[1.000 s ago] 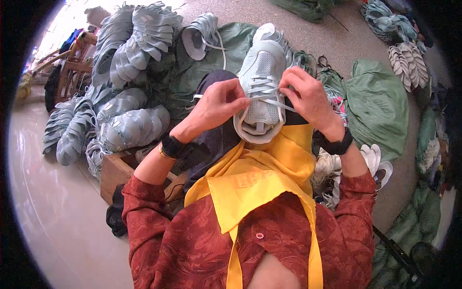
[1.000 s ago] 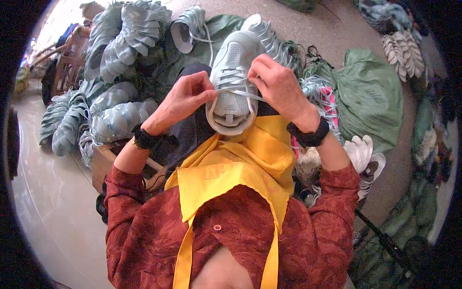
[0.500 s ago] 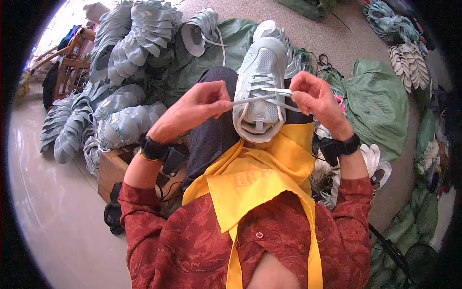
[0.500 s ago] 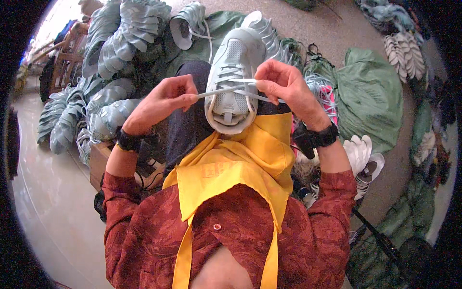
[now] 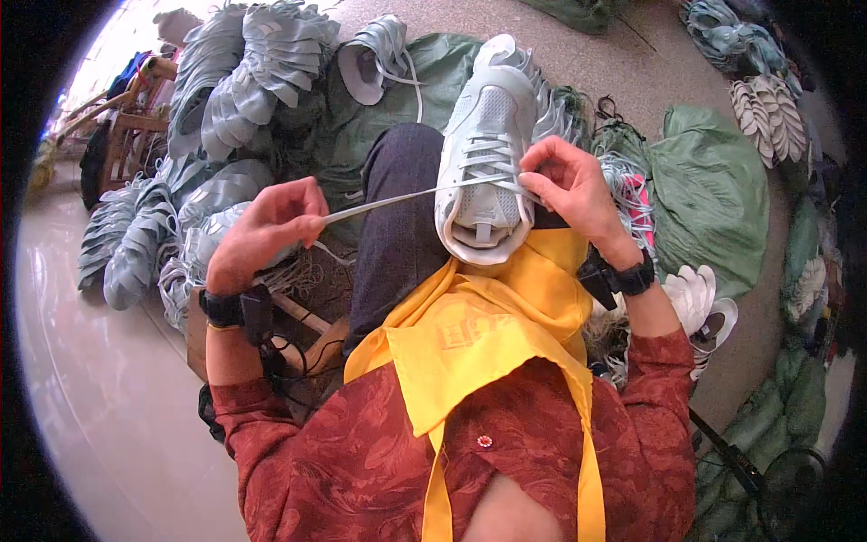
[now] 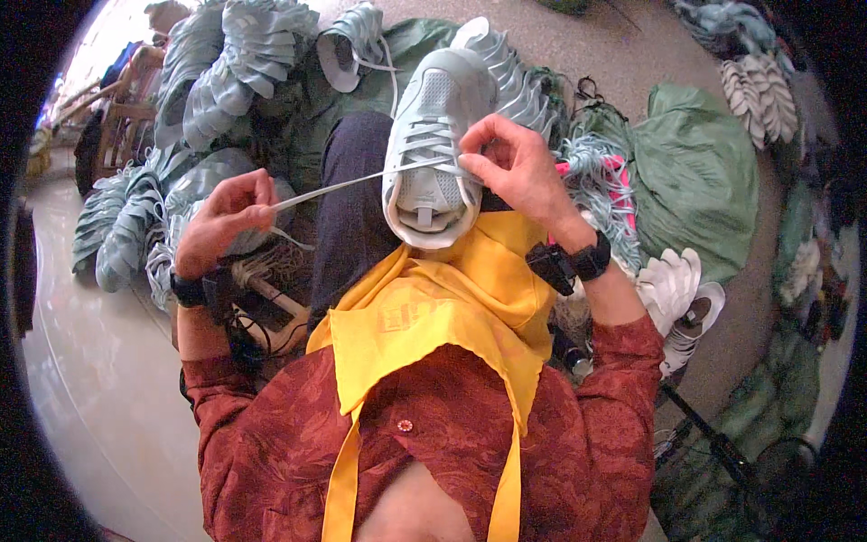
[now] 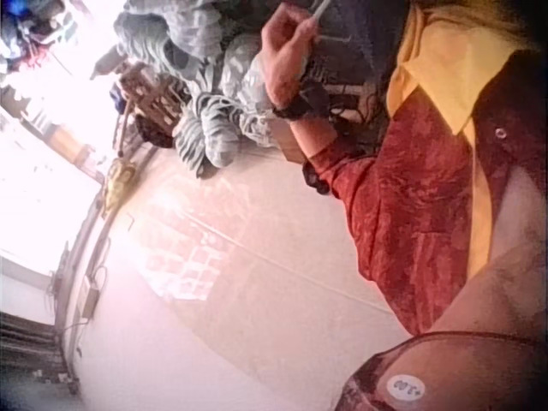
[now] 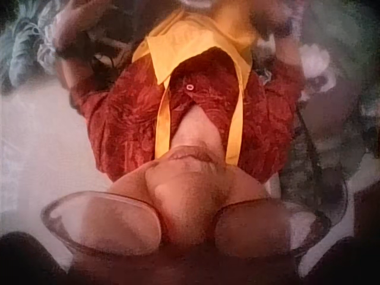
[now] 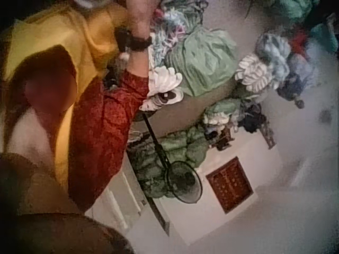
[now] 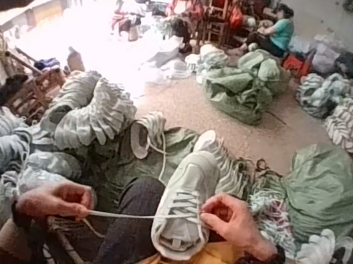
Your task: The person sits on the floor and laces a white sneaker held on their lap. They thread the laces through the eyelets, pull them tight, and adjust the fit repeatedly. The person finishes by tying the laces into a knot.
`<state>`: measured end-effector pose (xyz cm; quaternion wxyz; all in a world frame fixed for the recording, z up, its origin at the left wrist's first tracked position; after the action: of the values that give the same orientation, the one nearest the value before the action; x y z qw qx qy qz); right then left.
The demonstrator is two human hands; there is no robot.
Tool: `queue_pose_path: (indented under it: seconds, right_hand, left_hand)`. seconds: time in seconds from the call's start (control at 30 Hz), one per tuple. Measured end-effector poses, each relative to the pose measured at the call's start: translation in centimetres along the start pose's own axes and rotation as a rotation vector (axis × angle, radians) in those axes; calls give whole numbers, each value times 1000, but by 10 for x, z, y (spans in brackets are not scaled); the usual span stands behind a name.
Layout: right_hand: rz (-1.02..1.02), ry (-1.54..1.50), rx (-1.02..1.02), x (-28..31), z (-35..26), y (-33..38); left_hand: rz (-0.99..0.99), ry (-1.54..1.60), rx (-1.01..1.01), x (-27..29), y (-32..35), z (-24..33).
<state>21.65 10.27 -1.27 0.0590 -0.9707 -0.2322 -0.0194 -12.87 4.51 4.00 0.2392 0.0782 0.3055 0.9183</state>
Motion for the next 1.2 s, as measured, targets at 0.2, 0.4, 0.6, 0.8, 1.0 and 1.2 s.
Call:
queue_pose_path:
  seconds: [0.2, 0.4, 0.6, 0.8, 1.0, 1.2]
  right_hand:
    - [-133, 364, -70, 2, -14, 11]
    - [-147, 371, -71, -3, -26, 11]
    - [-82, 192, -204, -13, -40, 14]
    - [-153, 315, -268, -8, -45, 22]
    - [-41, 50, -128, -11, -83, 15]
    - [-2, 50, -138, 2, -73, 17]
  left_hand:
    - [44, 114, -171, 13, -20, 11]
    - [179, 0, -304, 37, -44, 45]
    - [311, -196, -491, 61, -97, 81]
    - [396, -426, -514, 44, -141, 78]
    - [-180, -352, -541, -92, -104, 89]
    - [-349, -125, -406, -114, -95, 99]
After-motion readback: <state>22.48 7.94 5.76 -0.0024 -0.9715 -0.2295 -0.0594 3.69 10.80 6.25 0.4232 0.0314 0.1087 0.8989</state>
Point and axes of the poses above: each hand's wrist, its own y-axis away from the middle knuckle, its own x-axis out of the back of the hand, z = x × y, the point moved 6 cm from there along -y, towards the middle knuckle, and after that the axes turned 14 degrees about x, right-handed, at the moved point
